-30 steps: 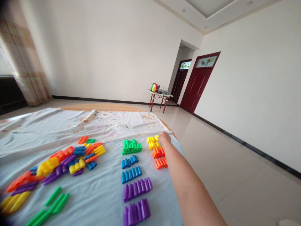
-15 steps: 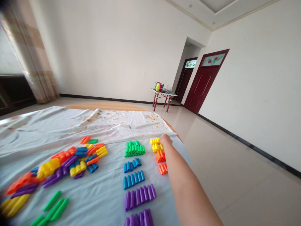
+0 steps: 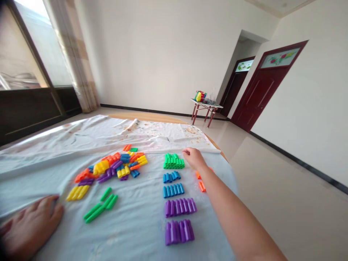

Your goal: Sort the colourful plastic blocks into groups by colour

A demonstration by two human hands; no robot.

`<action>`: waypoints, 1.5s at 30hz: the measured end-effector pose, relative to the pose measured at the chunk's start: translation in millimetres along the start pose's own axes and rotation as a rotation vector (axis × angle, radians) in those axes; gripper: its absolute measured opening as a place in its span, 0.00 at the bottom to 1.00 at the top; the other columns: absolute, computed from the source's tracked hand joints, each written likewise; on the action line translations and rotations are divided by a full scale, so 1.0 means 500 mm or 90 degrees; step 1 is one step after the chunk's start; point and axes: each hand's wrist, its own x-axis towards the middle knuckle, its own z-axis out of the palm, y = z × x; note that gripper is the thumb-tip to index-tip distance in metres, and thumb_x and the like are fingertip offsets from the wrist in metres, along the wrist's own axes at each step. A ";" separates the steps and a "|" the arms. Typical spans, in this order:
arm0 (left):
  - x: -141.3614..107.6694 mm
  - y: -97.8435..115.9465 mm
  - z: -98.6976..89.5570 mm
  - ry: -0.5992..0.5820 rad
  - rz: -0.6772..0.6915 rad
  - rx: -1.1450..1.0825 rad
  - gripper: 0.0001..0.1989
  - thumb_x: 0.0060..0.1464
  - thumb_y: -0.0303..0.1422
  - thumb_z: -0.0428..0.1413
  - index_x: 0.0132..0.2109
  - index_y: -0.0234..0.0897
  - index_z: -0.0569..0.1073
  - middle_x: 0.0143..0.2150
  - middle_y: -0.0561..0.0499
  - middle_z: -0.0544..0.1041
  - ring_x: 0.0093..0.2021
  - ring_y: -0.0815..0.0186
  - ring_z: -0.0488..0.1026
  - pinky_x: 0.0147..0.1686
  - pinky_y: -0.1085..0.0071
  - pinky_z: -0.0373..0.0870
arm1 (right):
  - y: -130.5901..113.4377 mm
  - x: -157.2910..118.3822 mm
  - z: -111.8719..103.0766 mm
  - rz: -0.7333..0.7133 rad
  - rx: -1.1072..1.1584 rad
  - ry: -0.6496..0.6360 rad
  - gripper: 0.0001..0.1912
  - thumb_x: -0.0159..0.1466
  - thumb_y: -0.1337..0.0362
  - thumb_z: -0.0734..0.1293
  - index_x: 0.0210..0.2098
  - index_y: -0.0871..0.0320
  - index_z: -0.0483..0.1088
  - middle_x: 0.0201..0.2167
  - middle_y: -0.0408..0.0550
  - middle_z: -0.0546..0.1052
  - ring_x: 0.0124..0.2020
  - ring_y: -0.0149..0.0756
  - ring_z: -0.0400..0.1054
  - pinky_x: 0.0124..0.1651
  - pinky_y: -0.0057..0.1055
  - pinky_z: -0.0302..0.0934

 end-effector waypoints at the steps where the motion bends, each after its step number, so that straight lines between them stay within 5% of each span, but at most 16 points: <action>1: -0.003 0.000 -0.003 0.005 0.015 0.022 0.25 0.59 0.41 0.30 0.54 0.40 0.63 0.59 0.49 0.69 0.59 0.61 0.60 0.58 0.67 0.47 | -0.035 -0.021 0.015 -0.052 0.037 -0.026 0.12 0.61 0.64 0.62 0.42 0.57 0.74 0.38 0.46 0.79 0.39 0.34 0.72 0.42 0.26 0.63; 6: -0.020 0.015 -0.024 0.005 0.035 0.001 0.25 0.59 0.40 0.30 0.55 0.38 0.63 0.59 0.45 0.67 0.59 0.58 0.60 0.59 0.63 0.47 | -0.221 -0.126 0.110 -0.271 0.093 -0.167 0.12 0.59 0.65 0.64 0.42 0.58 0.75 0.38 0.47 0.79 0.40 0.36 0.71 0.45 0.29 0.62; 10: -0.034 0.015 -0.037 0.019 0.056 -0.051 0.25 0.58 0.41 0.35 0.55 0.36 0.65 0.58 0.42 0.68 0.59 0.53 0.61 0.59 0.59 0.48 | -0.325 -0.145 0.193 -0.382 0.059 -0.161 0.15 0.58 0.63 0.66 0.45 0.56 0.73 0.46 0.48 0.76 0.50 0.40 0.67 0.55 0.35 0.56; 18: -0.050 0.018 -0.046 0.020 0.052 -0.059 0.26 0.57 0.38 0.36 0.59 0.39 0.64 0.63 0.44 0.63 0.63 0.55 0.55 0.61 0.50 0.45 | -0.406 -0.019 0.295 -0.183 -0.038 -0.086 0.23 0.57 0.52 0.65 0.48 0.56 0.70 0.50 0.52 0.72 0.54 0.46 0.61 0.55 0.41 0.55; 26: -0.055 0.027 -0.056 -0.019 0.026 0.002 0.26 0.59 0.36 0.34 0.61 0.44 0.61 0.66 0.50 0.58 0.65 0.58 0.51 0.62 0.48 0.41 | -0.505 0.061 0.387 -0.203 -0.138 -0.208 0.36 0.54 0.36 0.61 0.51 0.55 0.68 0.55 0.57 0.68 0.56 0.53 0.60 0.54 0.48 0.55; 30: -0.058 0.029 -0.063 -0.032 0.023 0.029 0.26 0.59 0.36 0.34 0.62 0.44 0.61 0.67 0.51 0.57 0.66 0.59 0.51 0.62 0.49 0.41 | -0.510 0.046 0.377 -0.280 -0.156 -0.290 0.35 0.54 0.37 0.61 0.50 0.56 0.69 0.53 0.56 0.71 0.54 0.52 0.63 0.53 0.44 0.57; 35: -0.056 0.026 -0.058 -0.045 0.023 0.044 0.26 0.59 0.36 0.34 0.62 0.45 0.60 0.67 0.53 0.57 0.66 0.61 0.50 0.62 0.48 0.40 | -0.459 -0.048 0.291 -0.429 -0.139 -0.390 0.32 0.49 0.44 0.69 0.49 0.53 0.71 0.52 0.51 0.72 0.51 0.48 0.65 0.50 0.38 0.61; 40: -0.053 0.024 -0.050 -0.031 0.023 0.043 0.26 0.58 0.36 0.35 0.62 0.45 0.61 0.66 0.53 0.58 0.65 0.60 0.51 0.62 0.48 0.40 | -0.420 -0.081 0.228 -0.424 -0.086 -0.544 0.24 0.47 0.48 0.72 0.43 0.47 0.75 0.39 0.41 0.78 0.42 0.38 0.71 0.42 0.26 0.62; 42: -0.053 0.024 -0.048 -0.019 0.028 0.039 0.26 0.58 0.36 0.35 0.61 0.45 0.62 0.66 0.53 0.59 0.65 0.59 0.52 0.62 0.48 0.40 | -0.424 -0.046 0.234 -0.393 -0.020 -0.483 0.21 0.52 0.49 0.70 0.43 0.50 0.75 0.39 0.42 0.79 0.41 0.36 0.71 0.41 0.25 0.61; 45: -0.053 0.024 -0.047 -0.014 0.030 0.041 0.26 0.58 0.35 0.35 0.61 0.45 0.62 0.66 0.53 0.59 0.65 0.60 0.53 0.62 0.48 0.40 | -0.445 0.036 0.276 -0.282 -0.025 -0.264 0.19 0.60 0.53 0.64 0.47 0.54 0.72 0.44 0.45 0.77 0.45 0.36 0.70 0.45 0.27 0.61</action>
